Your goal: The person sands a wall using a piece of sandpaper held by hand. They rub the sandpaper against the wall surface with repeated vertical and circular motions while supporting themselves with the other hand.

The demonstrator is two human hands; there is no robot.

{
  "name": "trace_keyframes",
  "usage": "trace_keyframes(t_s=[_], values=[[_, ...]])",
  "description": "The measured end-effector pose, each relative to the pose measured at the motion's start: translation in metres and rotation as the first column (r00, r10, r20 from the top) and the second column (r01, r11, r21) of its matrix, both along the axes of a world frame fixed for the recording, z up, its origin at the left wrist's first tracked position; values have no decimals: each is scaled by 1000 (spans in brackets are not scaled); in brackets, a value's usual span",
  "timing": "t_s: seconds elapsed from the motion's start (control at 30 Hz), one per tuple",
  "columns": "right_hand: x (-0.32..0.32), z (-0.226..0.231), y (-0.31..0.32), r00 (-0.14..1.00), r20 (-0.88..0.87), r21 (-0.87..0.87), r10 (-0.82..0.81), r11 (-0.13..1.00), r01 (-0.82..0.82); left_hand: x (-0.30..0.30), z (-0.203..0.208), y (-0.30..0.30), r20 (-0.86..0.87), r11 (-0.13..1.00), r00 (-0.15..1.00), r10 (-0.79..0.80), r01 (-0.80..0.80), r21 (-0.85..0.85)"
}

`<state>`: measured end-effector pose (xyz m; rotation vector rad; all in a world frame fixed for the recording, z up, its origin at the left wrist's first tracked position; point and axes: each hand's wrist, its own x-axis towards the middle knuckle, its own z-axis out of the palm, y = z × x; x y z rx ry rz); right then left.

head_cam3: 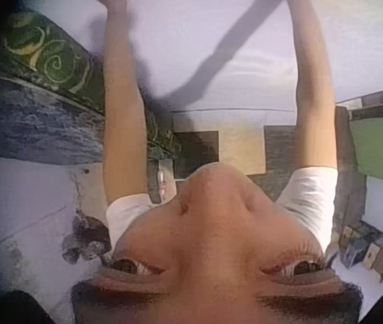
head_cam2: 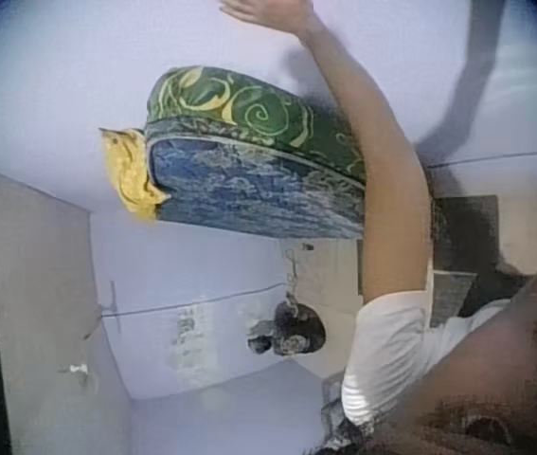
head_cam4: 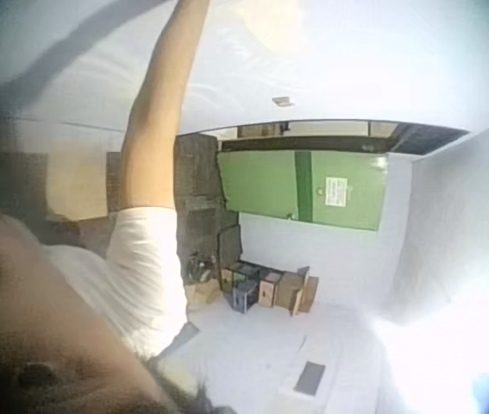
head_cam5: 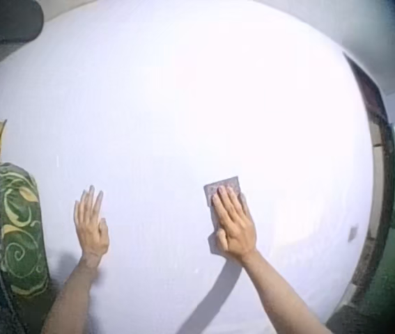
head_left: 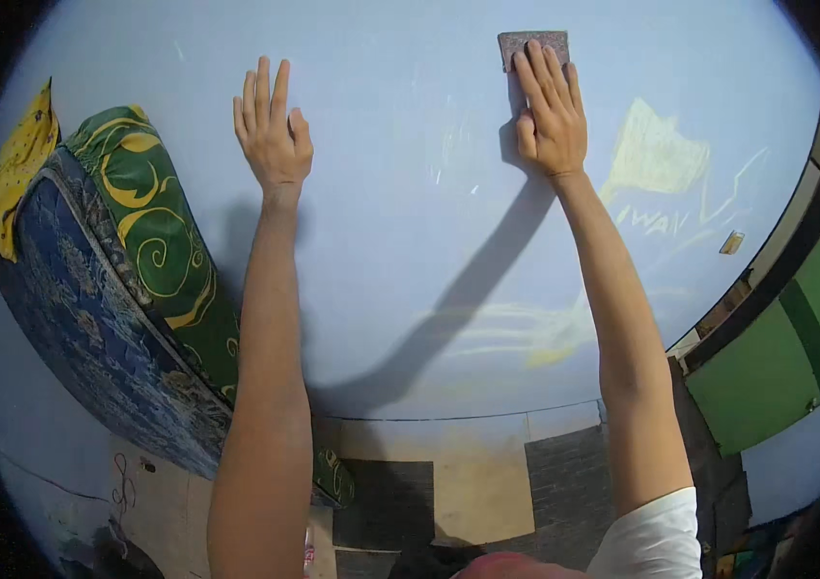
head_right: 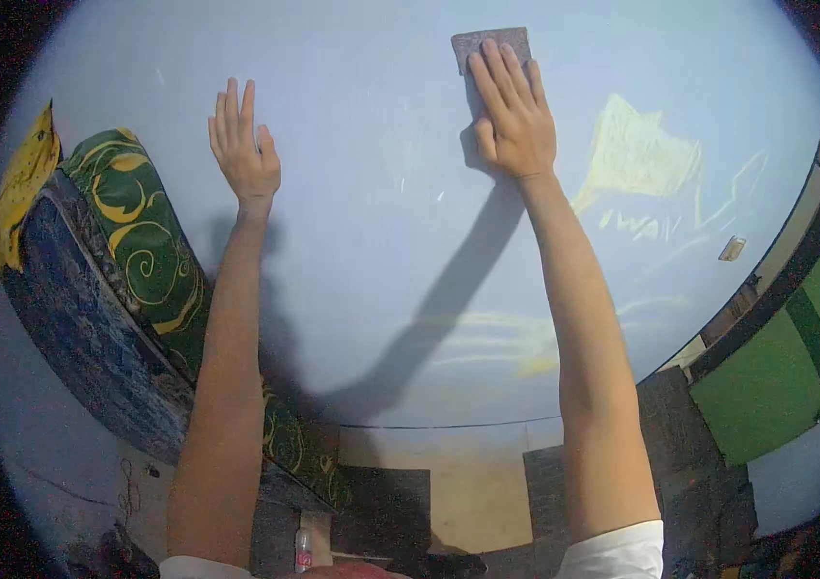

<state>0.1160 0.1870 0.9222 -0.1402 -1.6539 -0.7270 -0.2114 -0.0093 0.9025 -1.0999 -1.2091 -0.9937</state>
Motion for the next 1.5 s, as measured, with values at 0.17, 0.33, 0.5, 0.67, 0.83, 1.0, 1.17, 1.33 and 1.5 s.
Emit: trace_keyframes(t_s=[0.17,0.33,0.5,0.67,0.83,1.0,1.17,1.33,1.5], values=[[0,2,-3,998,-18,-13,58,998,-58,2,1,-2,12,1000,1000,27,-27,-4],[3,4,-1,999,-16,-9,37,999,-37,8,3,-3,19,1000,1000,19,-19,-4],[4,3,0,999,-22,-2,43,999,-43,12,3,-2,25,1000,1000,13,-12,-12],[2,0,2,1000,-16,-18,4,1000,-4,7,-2,1,20,1000,1000,18,-18,-7],[5,16,-4,998,-51,-3,33,999,-33,15,19,-9,35,1000,999,20,-20,1],[6,0,-3,1000,-7,-36,-8,999,7,12,1,-1,37,1000,999,3,-2,-14],[6,2,-2,1000,-10,-24,-10,1000,10,12,4,-2,40,1000,999,1,-1,5],[2,2,-1,1000,-20,-13,8,1000,-8,11,2,-2,41,1000,999,15,-16,8],[3,5,-7,1000,-22,-29,3,1000,-3,11,6,-8,49,1000,999,22,-21,-8]])
